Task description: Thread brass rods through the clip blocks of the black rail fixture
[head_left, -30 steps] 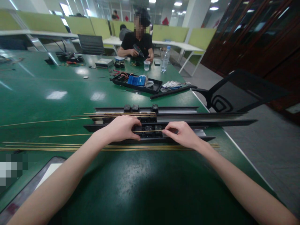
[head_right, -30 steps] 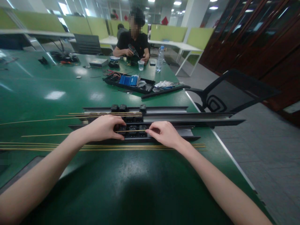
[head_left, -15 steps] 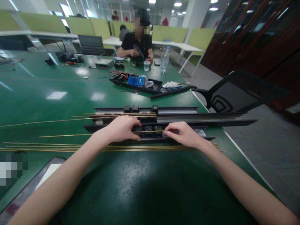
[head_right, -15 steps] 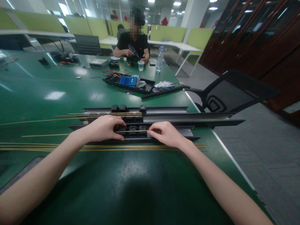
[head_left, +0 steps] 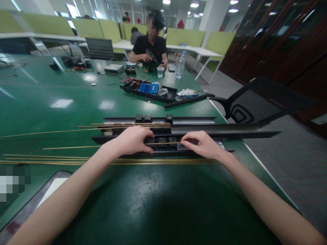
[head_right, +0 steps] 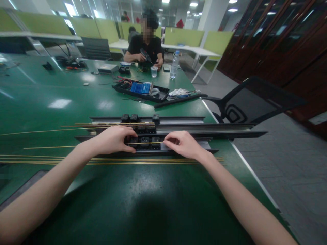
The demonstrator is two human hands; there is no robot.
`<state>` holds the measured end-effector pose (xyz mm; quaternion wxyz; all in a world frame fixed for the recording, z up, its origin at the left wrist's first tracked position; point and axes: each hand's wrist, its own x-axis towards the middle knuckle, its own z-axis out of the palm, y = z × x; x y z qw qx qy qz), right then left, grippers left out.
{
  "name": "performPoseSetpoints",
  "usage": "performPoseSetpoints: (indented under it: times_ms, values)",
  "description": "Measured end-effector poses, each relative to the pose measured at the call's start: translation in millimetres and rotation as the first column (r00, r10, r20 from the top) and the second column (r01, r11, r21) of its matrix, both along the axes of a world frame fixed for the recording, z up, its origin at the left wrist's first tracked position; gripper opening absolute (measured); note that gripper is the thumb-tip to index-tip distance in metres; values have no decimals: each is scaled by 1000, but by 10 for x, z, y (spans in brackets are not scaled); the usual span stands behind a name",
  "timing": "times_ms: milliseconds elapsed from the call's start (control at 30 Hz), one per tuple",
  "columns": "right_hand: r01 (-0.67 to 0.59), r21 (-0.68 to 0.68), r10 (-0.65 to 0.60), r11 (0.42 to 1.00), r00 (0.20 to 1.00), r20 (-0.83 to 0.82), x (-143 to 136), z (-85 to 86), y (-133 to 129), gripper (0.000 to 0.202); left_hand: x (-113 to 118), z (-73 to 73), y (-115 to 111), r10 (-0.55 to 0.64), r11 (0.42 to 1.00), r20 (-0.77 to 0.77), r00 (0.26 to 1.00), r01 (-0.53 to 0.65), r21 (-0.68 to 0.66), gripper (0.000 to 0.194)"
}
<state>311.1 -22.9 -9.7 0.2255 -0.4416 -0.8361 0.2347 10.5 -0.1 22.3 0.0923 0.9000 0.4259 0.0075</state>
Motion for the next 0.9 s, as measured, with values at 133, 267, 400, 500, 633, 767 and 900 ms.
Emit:
performPoseSetpoints:
  times_ms: [133, 267, 400, 500, 633, 767, 900]
  values:
    - [50, 44, -51, 998, 999, 9, -159, -46, -54, 28, 6, 4, -2, 0, 1000, -6, 1000, 0, -2, 52]
    - [98, 89, -100, 991, 995, 25, -260, -89, -86, 32, 1, 1, 0, -7, 1000, -1, 1000, 7, 13, 53]
    - [108, 87, -110, 990, 994, 19, -265, -110, -81, 32, 1, -1, 0, -2, 1000, -11, 1000, 3, 14, 56]
    - [102, 72, -103, 992, 995, 7, -259, -107, -76, 33, 2, 0, -3, -5, 1000, -3, 1000, 5, 12, 57]
    - [83, 53, -83, 995, 997, -4, -255, -100, -76, 33, -3, 3, -6, -6, 1000, 0, 1000, 6, 11, 55]
    - [86, 44, -85, 995, 996, -16, -245, -115, -72, 33, -4, 7, -8, -7, 1000, 2, 1000, 7, 10, 55]
    - [88, 33, -88, 996, 996, -16, -238, -122, -63, 33, -3, 4, -5, -6, 1000, 0, 1000, 6, 11, 55]
